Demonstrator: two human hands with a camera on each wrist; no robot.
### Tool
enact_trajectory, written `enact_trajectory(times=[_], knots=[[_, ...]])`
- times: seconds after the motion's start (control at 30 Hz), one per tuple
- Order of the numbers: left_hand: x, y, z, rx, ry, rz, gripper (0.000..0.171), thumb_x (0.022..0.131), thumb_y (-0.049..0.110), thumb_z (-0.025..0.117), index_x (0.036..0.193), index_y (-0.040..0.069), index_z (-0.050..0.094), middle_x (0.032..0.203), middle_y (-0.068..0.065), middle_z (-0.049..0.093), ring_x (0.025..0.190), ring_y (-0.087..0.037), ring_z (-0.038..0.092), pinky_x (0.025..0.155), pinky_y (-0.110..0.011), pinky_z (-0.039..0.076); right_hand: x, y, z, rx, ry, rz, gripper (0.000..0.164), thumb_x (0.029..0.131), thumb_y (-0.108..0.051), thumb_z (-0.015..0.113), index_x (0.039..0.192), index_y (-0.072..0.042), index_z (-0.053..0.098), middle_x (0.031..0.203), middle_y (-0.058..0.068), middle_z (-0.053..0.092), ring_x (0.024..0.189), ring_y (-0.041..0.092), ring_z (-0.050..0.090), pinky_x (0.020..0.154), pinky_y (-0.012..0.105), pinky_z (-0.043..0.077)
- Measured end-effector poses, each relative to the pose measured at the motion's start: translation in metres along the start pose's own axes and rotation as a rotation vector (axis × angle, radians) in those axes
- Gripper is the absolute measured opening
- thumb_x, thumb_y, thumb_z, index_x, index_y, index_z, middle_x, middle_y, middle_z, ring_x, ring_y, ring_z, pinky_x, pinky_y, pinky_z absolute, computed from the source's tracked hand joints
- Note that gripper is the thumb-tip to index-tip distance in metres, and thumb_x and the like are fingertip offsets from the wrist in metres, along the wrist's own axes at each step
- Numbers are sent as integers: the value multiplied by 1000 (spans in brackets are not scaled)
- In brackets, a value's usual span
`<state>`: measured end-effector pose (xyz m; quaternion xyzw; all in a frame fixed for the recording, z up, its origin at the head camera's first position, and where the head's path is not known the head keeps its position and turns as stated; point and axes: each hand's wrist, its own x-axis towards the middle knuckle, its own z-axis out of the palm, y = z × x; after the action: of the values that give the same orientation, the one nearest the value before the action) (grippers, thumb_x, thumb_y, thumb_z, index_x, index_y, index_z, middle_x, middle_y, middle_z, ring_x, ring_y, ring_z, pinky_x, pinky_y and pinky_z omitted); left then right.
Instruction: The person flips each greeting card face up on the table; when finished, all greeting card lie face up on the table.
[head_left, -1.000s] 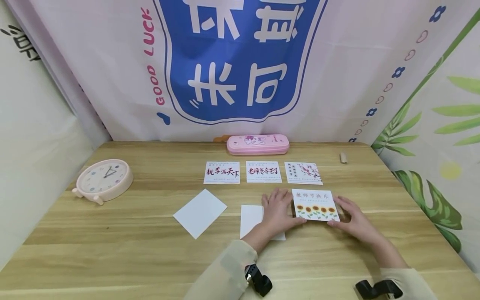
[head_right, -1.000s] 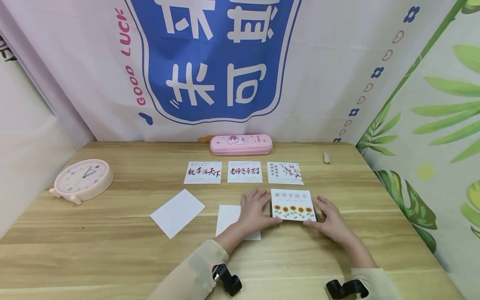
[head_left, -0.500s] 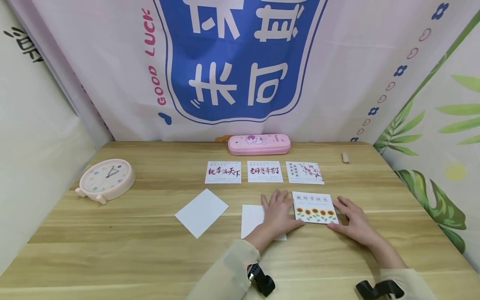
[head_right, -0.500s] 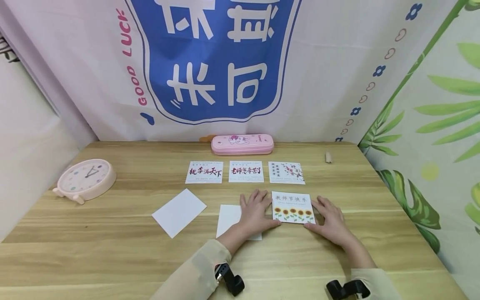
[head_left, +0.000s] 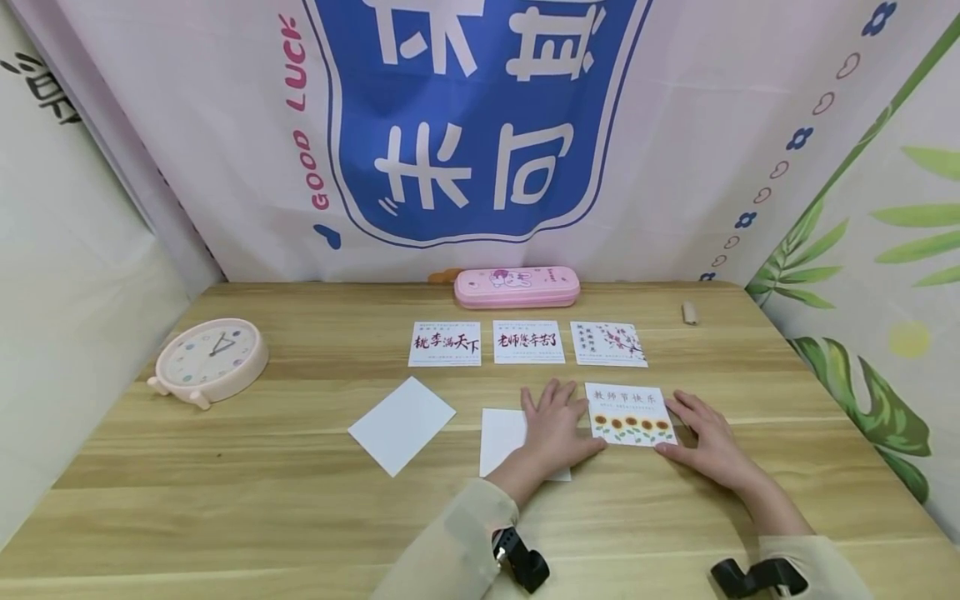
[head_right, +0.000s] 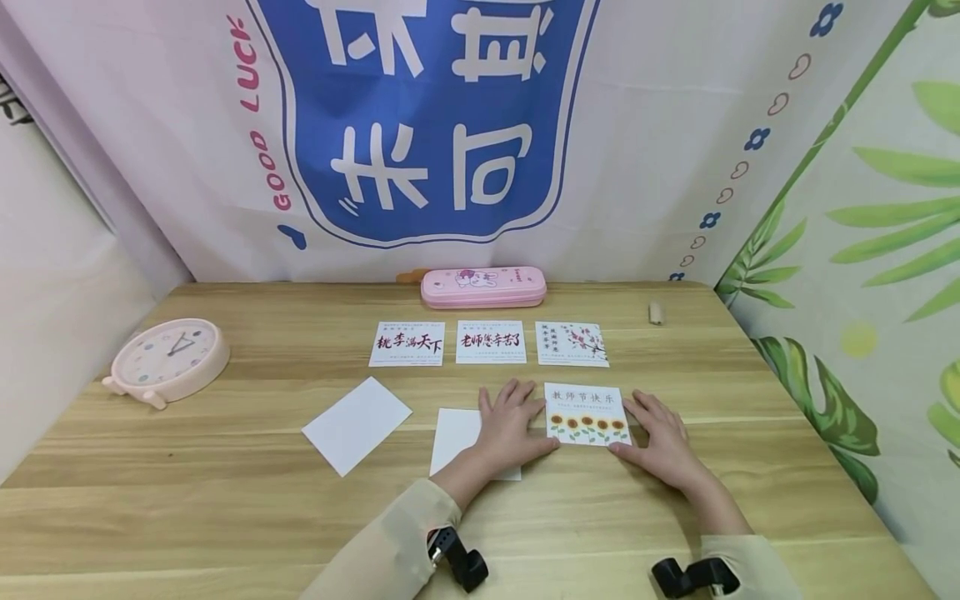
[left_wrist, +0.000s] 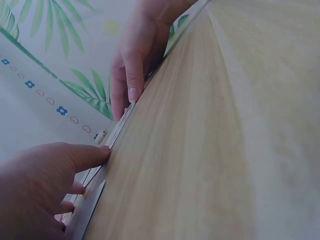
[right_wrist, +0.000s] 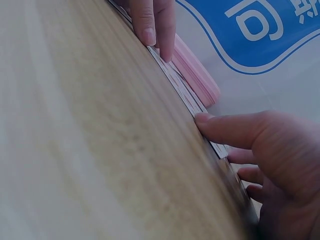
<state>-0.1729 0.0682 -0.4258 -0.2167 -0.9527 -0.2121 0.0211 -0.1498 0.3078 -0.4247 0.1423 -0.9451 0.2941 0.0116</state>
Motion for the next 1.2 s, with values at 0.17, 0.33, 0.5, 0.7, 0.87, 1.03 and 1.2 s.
enact_trajectory(times=[0.17, 0.33, 0.5, 0.7, 0.87, 1.03, 1.2], knots=[[0, 0, -1, 2, -5, -1, 59, 68, 54, 61, 116, 19, 55, 133, -5, 34, 124, -27, 20, 93, -60, 2, 0, 1, 0, -3, -3, 6, 70, 72, -28, 68, 125, 7, 38, 131, 29, 23, 117, 46, 16, 89, 59, 11], [0, 1, -2, -5, -1, 1, 56, 68, 53, 62, 113, 20, 57, 133, -5, 35, 124, -27, 21, 93, -60, 2, 0, 1, 0, -2, -5, 7, 68, 73, -27, 67, 125, 7, 38, 131, 29, 23, 118, 46, 16, 90, 58, 11], [0, 0, -1, -2, 2, -1, 55, 68, 53, 62, 112, 21, 58, 132, -5, 35, 124, -27, 21, 93, -60, 2, 0, 1, 0, 2, -15, 13, 67, 74, -27, 66, 125, 6, 38, 132, 28, 22, 119, 46, 15, 90, 59, 10], [0, -1, -1, -8, 17, -1, 52, 67, 52, 63, 109, 21, 59, 131, -6, 37, 123, -28, 22, 92, -60, 3, 1, 0, 1, 5, -13, 14, 67, 75, -27, 66, 125, 6, 37, 132, 28, 22, 118, 46, 15, 90, 59, 10], [1, -1, 0, -7, 17, -9, 52, 67, 52, 63, 109, 21, 59, 131, -6, 37, 123, -28, 22, 93, -60, 3, 1, -1, 1, 5, 5, 1, 64, 75, -25, 66, 125, 6, 39, 131, 29, 23, 117, 47, 16, 90, 59, 11], [1, -1, 0, -4, 9, -16, 52, 69, 52, 62, 110, 22, 58, 132, -5, 36, 124, -28, 22, 93, -60, 3, 1, 0, 3, -10, 27, -8, 61, 75, -23, 66, 123, 8, 40, 129, 30, 26, 116, 47, 18, 90, 59, 10], [1, 0, 0, -7, 16, -12, 48, 70, 51, 61, 110, 22, 58, 131, -5, 37, 123, -28, 22, 93, -60, 4, 1, 0, 3, -6, 35, 3, 60, 76, -23, 65, 122, 8, 41, 129, 30, 26, 116, 48, 18, 89, 59, 10]])
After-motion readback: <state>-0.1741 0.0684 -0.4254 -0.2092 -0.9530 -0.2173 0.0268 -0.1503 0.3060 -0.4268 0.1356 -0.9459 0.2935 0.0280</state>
